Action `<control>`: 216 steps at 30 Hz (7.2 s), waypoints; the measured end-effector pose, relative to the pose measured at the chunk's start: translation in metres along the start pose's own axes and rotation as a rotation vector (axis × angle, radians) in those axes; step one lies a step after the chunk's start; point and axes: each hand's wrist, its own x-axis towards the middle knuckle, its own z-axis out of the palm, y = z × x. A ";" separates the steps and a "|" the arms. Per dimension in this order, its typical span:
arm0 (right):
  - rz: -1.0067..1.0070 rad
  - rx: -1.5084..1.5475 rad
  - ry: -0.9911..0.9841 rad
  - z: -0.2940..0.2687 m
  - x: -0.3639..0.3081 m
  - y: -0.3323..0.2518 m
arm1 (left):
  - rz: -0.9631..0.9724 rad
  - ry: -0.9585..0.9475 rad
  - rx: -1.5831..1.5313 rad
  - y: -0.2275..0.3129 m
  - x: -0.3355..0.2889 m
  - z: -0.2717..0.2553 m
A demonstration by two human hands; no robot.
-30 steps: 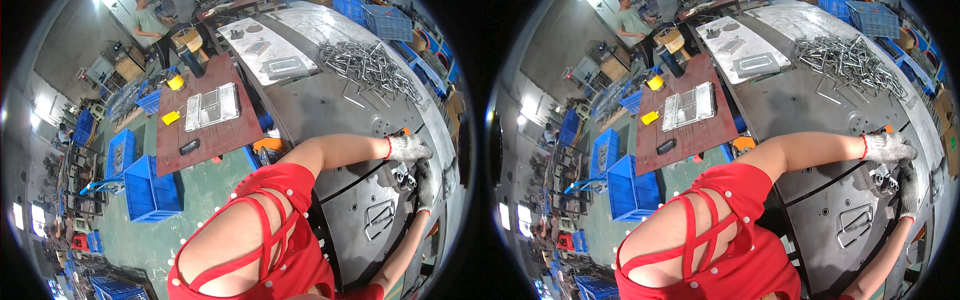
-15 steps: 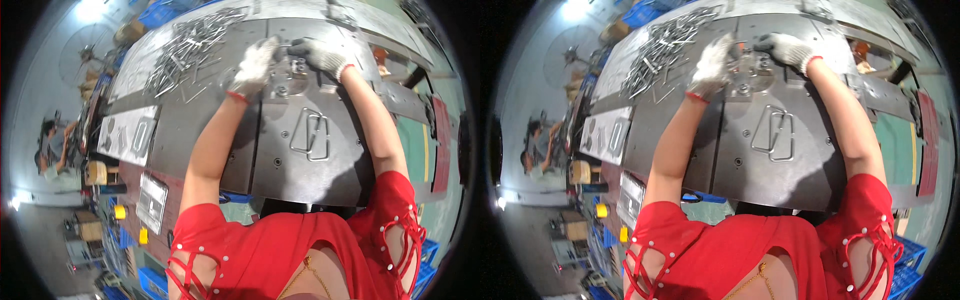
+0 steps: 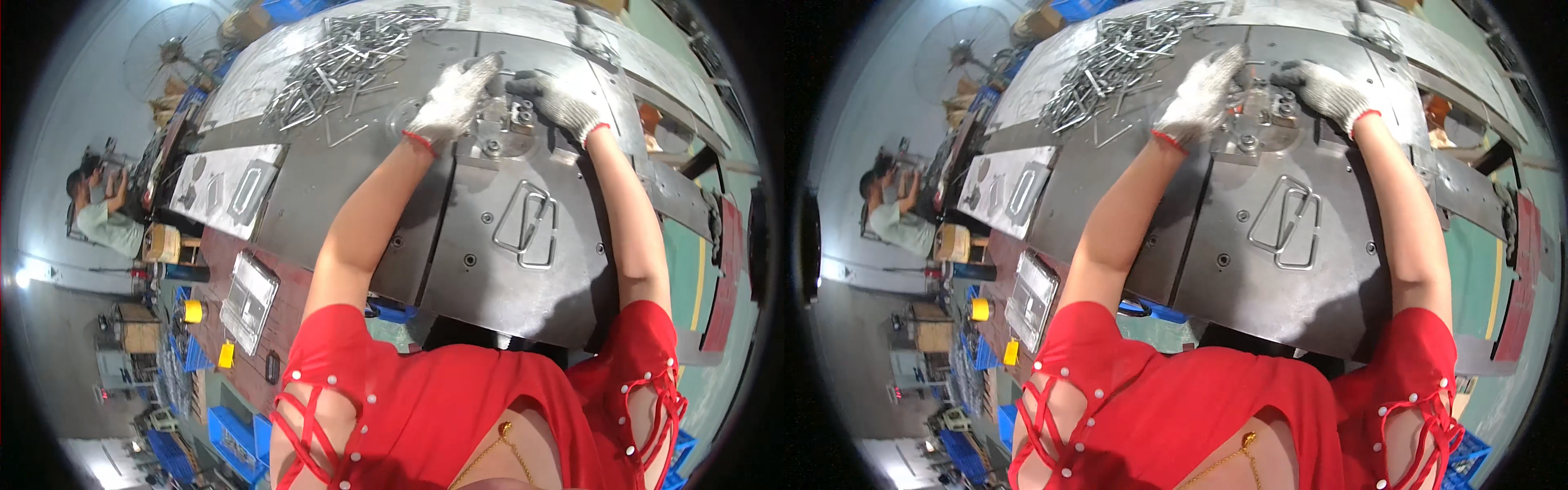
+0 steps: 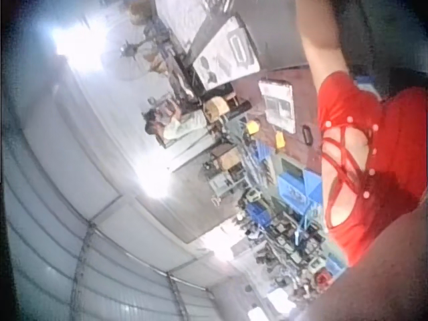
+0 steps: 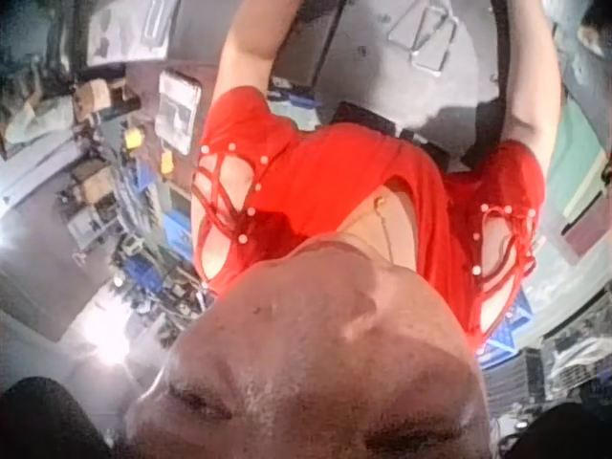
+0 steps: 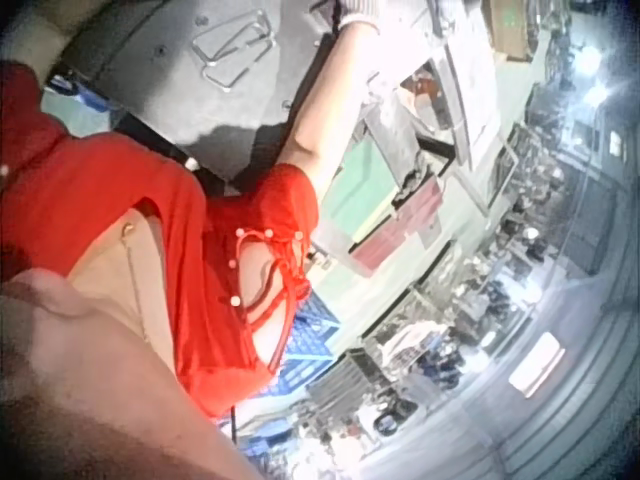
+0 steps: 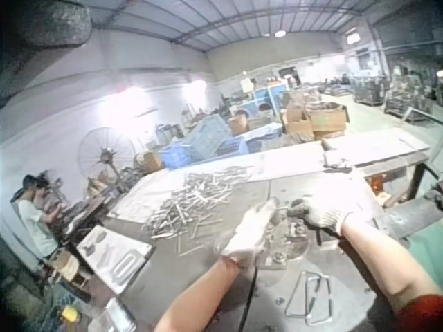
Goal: Assembling and bending metal wire frames using a manual bending jig.
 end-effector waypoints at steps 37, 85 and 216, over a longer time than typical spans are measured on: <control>0.260 -0.012 -0.212 0.025 0.087 -0.005 | -0.028 0.264 0.426 -0.041 -0.041 -0.213; 0.088 0.075 0.365 0.029 0.032 -0.030 | -0.060 0.075 -0.185 -0.001 -0.051 -0.072; 0.024 -0.212 -0.154 0.030 0.033 0.116 | 0.358 -0.044 0.182 -0.049 0.034 0.015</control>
